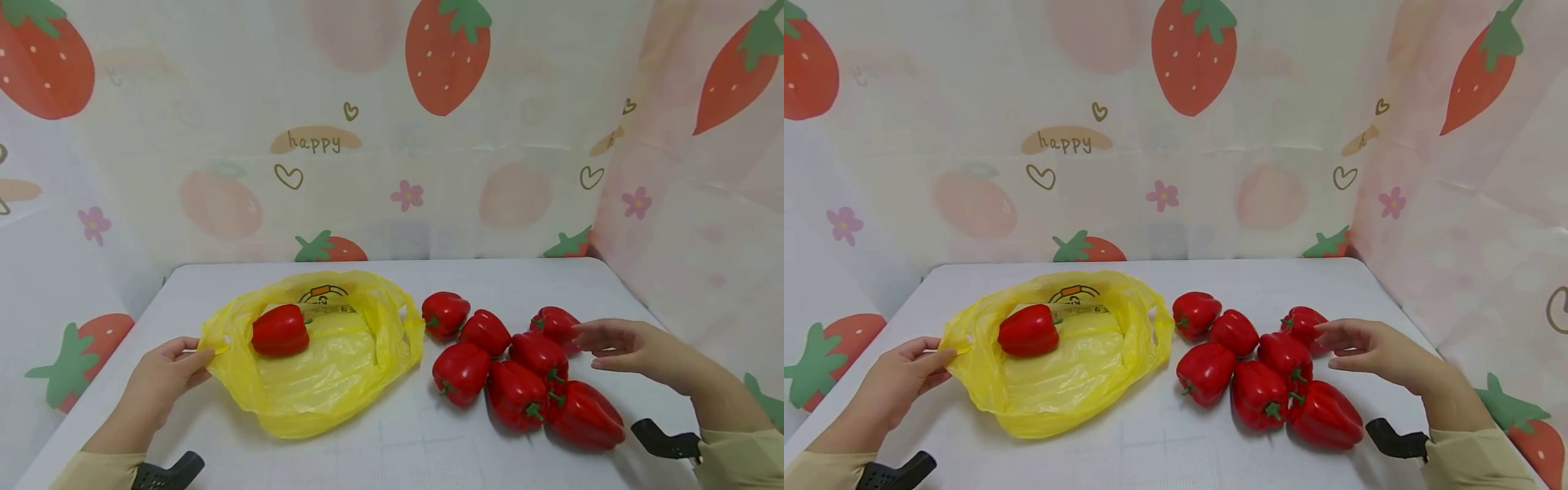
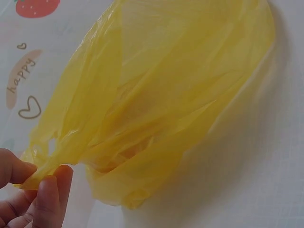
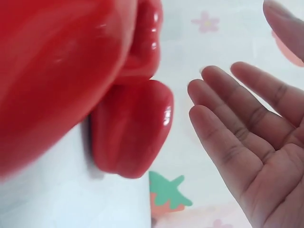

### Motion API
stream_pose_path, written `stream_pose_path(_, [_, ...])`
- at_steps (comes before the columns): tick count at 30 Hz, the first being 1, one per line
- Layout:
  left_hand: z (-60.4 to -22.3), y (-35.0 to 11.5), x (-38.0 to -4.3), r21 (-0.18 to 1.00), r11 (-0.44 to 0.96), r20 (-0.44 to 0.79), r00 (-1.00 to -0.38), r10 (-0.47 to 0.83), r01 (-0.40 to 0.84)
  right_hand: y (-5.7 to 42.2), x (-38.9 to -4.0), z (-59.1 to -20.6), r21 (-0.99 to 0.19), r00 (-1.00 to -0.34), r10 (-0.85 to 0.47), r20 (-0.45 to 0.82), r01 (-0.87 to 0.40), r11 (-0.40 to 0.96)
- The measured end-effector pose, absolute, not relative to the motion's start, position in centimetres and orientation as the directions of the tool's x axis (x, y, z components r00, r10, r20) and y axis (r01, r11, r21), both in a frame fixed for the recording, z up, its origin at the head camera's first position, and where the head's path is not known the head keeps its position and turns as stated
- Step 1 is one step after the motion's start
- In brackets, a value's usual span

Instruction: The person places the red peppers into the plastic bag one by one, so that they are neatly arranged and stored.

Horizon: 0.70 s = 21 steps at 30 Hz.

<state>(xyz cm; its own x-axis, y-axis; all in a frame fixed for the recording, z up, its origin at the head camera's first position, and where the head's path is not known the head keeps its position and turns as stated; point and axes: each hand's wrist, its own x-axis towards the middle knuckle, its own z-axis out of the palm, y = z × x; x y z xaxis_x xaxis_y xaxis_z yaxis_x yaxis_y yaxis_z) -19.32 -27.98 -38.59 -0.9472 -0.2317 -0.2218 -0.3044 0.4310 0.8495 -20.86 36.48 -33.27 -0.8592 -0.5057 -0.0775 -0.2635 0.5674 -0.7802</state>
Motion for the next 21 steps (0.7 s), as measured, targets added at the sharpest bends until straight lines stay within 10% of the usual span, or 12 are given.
stream_pose_path(21, [-39.0, -28.6, -19.2, 0.862, 0.404, -0.228, -0.946, -0.231, -0.306, 37.3, -19.8, -36.7, -0.868, -0.793, -0.552, -0.260, -0.059, 0.493])
